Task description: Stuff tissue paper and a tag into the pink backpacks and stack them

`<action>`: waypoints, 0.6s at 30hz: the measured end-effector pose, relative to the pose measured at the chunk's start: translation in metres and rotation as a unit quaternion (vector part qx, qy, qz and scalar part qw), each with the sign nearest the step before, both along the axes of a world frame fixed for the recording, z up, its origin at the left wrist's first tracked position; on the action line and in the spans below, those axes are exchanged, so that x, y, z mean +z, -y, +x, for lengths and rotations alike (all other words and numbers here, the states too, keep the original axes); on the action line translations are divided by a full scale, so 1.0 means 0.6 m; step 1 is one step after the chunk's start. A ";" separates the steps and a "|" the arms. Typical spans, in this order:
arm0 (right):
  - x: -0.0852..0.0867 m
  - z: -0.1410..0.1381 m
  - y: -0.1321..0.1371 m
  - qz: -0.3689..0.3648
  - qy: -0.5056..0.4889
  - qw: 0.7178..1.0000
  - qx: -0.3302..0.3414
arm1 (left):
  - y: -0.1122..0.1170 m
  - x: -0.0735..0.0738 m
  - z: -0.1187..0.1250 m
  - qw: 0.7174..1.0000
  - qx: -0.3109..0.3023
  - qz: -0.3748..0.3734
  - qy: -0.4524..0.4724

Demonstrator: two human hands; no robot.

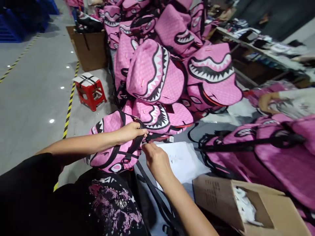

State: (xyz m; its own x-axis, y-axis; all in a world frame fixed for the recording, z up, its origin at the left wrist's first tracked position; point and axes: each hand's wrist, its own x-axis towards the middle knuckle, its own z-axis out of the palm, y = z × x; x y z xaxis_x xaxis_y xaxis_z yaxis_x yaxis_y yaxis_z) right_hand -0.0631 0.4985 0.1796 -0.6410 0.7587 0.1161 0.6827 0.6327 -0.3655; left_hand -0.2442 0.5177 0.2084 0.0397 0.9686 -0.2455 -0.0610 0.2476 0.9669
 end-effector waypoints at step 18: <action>-0.047 0.018 0.030 -0.369 -0.441 0.799 -0.178 | -0.035 0.034 0.038 0.959 -0.242 0.061 -0.137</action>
